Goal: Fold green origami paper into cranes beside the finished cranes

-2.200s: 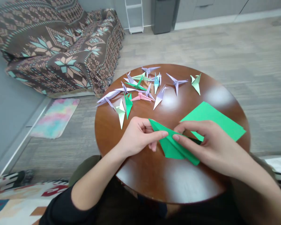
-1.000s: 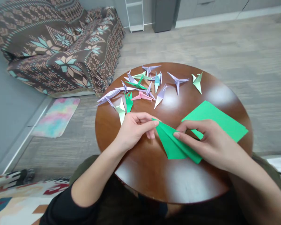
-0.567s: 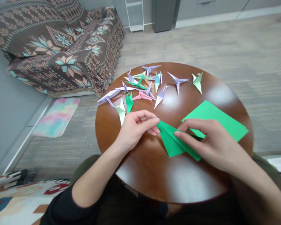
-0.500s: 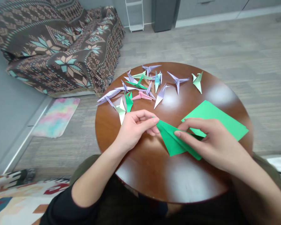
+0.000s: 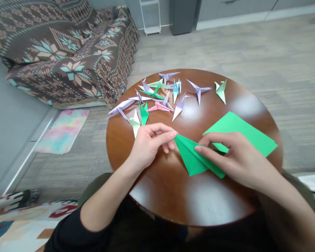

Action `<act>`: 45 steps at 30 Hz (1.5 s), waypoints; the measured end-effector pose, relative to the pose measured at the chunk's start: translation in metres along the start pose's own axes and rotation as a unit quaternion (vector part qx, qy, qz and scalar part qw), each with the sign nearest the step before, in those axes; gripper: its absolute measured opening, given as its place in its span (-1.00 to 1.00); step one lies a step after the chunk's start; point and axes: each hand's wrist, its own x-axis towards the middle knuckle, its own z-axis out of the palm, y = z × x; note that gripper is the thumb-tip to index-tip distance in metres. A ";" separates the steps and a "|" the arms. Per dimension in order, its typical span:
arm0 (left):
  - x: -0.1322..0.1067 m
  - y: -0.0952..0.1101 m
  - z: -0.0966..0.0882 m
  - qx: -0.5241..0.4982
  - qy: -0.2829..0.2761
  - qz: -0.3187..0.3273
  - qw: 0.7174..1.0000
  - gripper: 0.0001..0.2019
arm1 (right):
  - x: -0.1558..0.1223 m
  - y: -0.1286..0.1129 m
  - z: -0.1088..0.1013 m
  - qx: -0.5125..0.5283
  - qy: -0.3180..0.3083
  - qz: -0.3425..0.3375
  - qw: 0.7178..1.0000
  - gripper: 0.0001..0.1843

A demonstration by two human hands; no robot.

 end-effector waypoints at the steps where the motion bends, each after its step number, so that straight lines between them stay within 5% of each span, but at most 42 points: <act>1: 0.000 0.001 0.001 -0.002 0.005 -0.001 1.000 -0.85 | 0.000 0.000 0.000 0.002 -0.001 -0.003 1.000 -0.71; 7: 0.003 0.004 -0.001 -0.027 0.055 0.014 0.998 -0.79 | 0.000 0.001 0.001 0.019 0.001 0.012 1.000 -0.70; 24: -0.002 0.012 -0.004 0.161 -0.125 -0.083 0.975 -0.87 | -0.002 -0.003 -0.003 0.063 -0.099 0.059 0.991 -0.67; 39: -0.007 0.018 -0.003 0.273 -0.175 0.022 0.946 -0.90 | 0.001 -0.003 0.003 0.080 -0.132 0.061 0.986 -0.70; 45: -0.011 0.018 0.003 0.265 -0.198 0.014 0.944 -0.84 | 0.001 -0.005 0.003 0.070 -0.122 0.043 0.989 -0.71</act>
